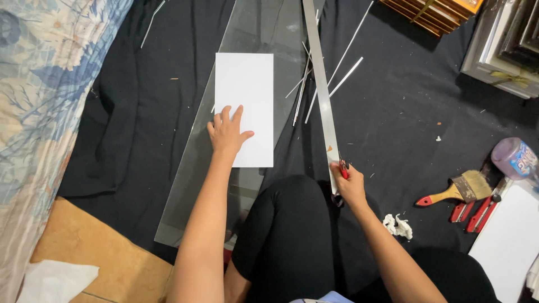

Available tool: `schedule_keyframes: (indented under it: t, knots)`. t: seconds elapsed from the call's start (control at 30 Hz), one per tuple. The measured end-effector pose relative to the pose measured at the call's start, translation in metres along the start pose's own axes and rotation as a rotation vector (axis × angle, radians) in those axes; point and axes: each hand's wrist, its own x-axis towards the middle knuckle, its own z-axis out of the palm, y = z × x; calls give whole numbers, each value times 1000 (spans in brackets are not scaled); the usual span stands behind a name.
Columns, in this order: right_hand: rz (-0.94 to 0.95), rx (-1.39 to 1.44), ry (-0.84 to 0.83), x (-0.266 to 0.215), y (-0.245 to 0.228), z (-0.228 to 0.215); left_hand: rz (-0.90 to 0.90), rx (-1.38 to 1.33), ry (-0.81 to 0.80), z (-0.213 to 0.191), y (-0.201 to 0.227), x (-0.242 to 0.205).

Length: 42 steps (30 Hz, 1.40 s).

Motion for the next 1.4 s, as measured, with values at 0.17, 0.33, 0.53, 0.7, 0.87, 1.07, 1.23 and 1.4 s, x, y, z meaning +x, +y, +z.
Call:
schedule_keyframes:
  t: [0.17,0.33,0.53,0.7,0.87,1.07,1.23,1.4]
  knots:
    - [-21,-2,-13,1,-18,8,-2,2,18,3,2,6]
    - [-99,4,-36,21,-49,34,-54,25,83,17,23,20]
    - [-180,13,-134,39,-79,73,-147,50,255,33,49,28]
    - [-227,-282,-346,26,-100,74,-151,88,254,36,42,26]
    - [-236,-521,-479,10,-145,53,-92,13,125,18,32,24]
    - [-302,-603,-474,17,-131,59,-174,-6,-36,18,22,34]
    - [-365,-655,-511,22,-128,60,-171,-83,-38,12,26,56]
    - [-416,-653,-558,17,-147,50,-78,-172,-187,5,28,69]
